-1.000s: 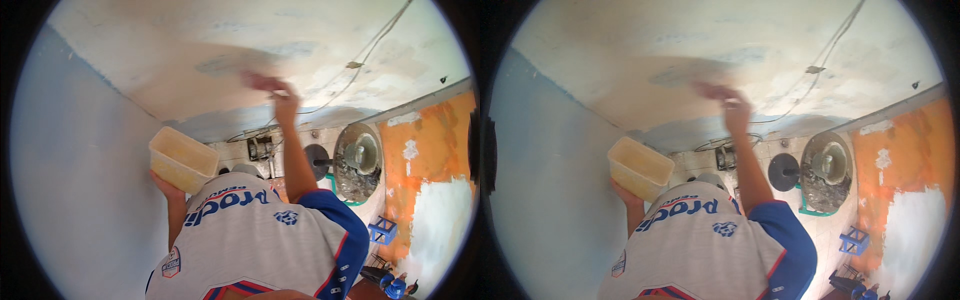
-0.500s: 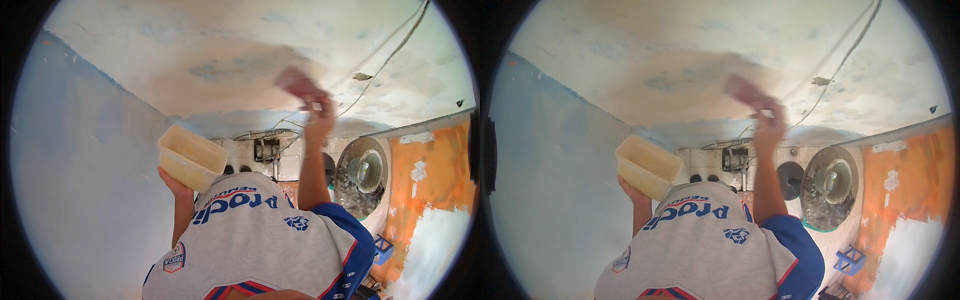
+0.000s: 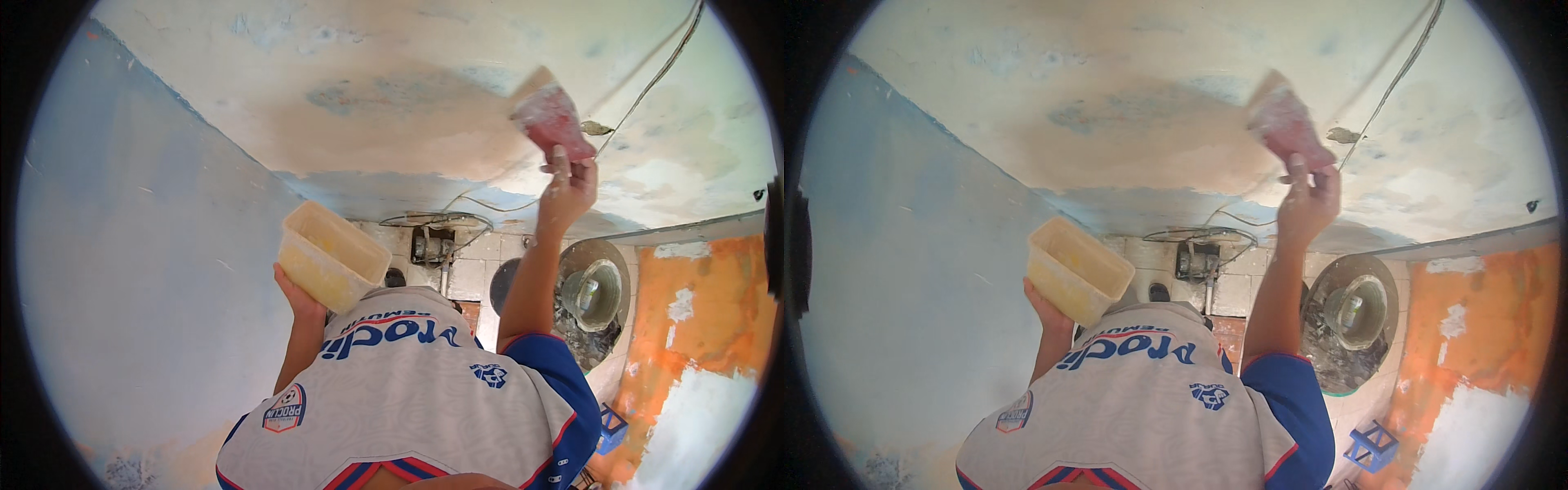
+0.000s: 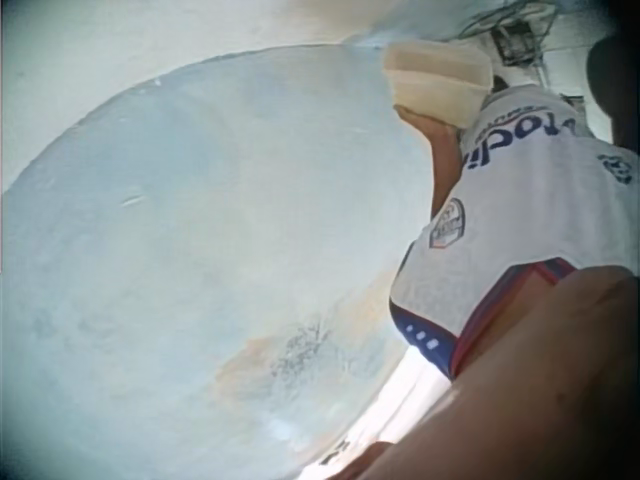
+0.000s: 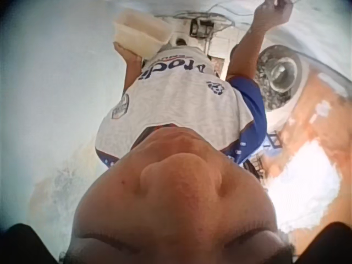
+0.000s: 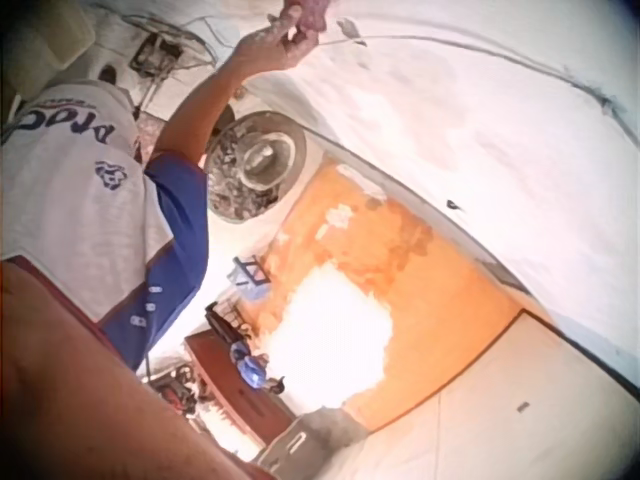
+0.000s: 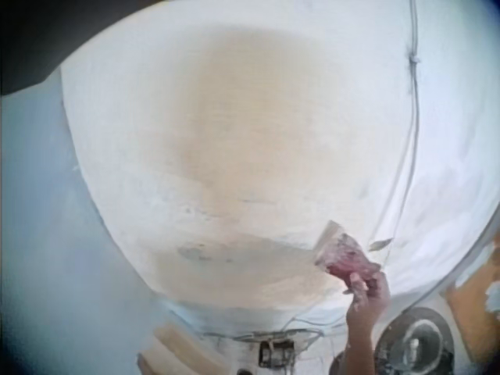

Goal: The person applies a white substance to a ceiling using a scraper while holding a plastic container, then mixes more of the substance in a large bucket by hand.

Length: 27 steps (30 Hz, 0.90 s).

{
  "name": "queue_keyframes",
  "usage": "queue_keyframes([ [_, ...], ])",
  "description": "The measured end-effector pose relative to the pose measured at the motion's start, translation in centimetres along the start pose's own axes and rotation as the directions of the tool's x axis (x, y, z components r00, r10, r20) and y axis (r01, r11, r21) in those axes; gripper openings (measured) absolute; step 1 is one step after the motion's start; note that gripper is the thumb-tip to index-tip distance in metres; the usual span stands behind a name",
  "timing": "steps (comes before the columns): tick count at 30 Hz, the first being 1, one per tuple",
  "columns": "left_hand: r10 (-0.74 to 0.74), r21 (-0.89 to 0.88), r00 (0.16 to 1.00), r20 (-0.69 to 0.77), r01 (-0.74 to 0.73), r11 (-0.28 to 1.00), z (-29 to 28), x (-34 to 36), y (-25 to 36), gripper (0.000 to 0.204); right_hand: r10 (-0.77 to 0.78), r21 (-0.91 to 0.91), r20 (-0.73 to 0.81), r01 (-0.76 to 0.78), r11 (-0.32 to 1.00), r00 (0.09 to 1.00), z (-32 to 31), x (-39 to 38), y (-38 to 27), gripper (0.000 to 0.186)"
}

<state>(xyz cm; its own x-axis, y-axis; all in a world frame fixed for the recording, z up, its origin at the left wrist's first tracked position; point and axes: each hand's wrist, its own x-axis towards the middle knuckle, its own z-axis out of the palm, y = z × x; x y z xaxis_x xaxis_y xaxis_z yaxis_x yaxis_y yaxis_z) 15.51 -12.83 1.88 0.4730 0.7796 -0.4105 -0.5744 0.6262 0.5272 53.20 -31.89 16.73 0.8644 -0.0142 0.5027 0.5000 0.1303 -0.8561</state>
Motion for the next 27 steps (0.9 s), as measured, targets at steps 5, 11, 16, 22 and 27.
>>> queue_keyframes([
  [5,-0.044,-0.009,0.997,0.057,0.045,0.999,1.9,1.6,0.2,0.071,0.108,-0.086,0.380,-0.081,0.993,0.919,9.8,-6.7,3.0,0.030],
  [11,-0.012,0.011,0.997,0.081,0.011,1.000,1.4,3.3,2.7,0.071,-0.008,-0.275,0.146,0.049,0.960,0.989,9.1,-1.1,1.7,0.031],
  [16,0.024,0.038,0.998,0.066,-0.026,0.999,0.0,4.8,5.3,0.072,-0.106,-0.152,-0.077,0.094,0.984,0.991,1.0,0.4,-2.0,0.017],
  [22,-0.009,0.017,0.994,0.108,0.008,1.000,1.2,7.7,7.9,0.073,0.210,-0.040,0.281,-0.207,0.977,0.936,14.3,-9.6,0.0,0.021],
  [27,-0.036,0.033,0.986,0.162,0.031,0.999,2.3,9.6,10.2,0.073,-0.023,-0.272,-0.032,0.014,0.962,0.999,7.8,-2.6,3.2,0.023],
])
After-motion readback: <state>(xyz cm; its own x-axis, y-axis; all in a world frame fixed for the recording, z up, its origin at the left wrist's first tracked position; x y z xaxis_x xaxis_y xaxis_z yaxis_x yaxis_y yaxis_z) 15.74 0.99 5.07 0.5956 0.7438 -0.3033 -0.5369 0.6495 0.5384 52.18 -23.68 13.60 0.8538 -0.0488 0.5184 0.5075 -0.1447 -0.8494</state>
